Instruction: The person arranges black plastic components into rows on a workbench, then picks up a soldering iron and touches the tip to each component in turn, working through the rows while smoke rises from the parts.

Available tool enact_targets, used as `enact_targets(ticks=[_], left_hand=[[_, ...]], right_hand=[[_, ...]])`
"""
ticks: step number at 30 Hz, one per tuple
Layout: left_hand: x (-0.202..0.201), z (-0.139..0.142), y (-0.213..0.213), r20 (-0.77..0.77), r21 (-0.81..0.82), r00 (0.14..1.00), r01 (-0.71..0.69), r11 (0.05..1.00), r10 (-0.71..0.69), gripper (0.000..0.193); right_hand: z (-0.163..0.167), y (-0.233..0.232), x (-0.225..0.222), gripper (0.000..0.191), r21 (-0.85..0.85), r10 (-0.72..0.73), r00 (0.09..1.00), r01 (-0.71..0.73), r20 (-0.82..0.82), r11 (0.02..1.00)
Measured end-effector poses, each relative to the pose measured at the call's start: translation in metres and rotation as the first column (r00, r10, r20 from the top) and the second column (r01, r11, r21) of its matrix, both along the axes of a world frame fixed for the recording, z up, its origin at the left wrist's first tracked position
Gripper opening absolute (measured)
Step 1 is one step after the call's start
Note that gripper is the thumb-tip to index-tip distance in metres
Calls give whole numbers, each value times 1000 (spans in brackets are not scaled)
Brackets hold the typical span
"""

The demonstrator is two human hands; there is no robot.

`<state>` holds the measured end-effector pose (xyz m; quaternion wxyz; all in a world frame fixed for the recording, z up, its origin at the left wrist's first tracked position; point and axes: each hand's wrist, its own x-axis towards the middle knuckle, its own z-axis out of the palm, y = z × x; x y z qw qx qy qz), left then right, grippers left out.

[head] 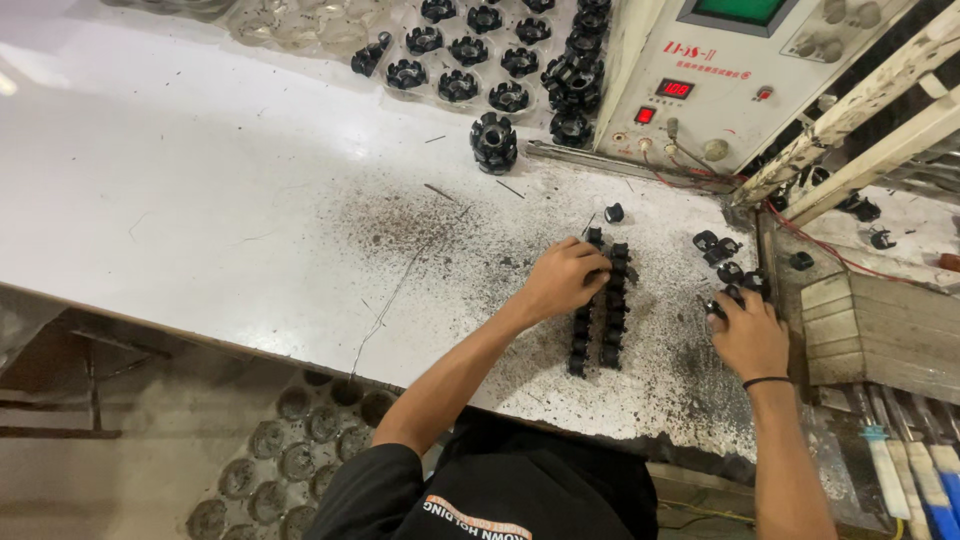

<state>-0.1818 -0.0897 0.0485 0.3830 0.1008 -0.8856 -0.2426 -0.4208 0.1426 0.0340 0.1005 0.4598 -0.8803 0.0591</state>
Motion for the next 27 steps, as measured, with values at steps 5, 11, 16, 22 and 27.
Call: enact_targets(ticks=[5,11,16,22,27], left_hand=[[-29,13,-19,10,-5,999,-39,999,39,15],[-67,23,-25,143,-45,987,-64,997,70,23],[-78,26,-24,266,-88,963,-12,996,35,21],[-81,12,-19,401,-117,915,86,989,-32,22],[-79,0,-21,364,-101,930,85,991,-43,27]], right_hand=[[-8,7,22,37,-86,75,997,-74,9,993],[-11,26,52,39,-64,91,996,-93,-24,994],[-9,29,59,37,-109,127,992,-129,-24,986],[0,25,66,35,-55,106,994,-107,-10,993],[17,23,110,38,-196,166,983,-178,-72,964]])
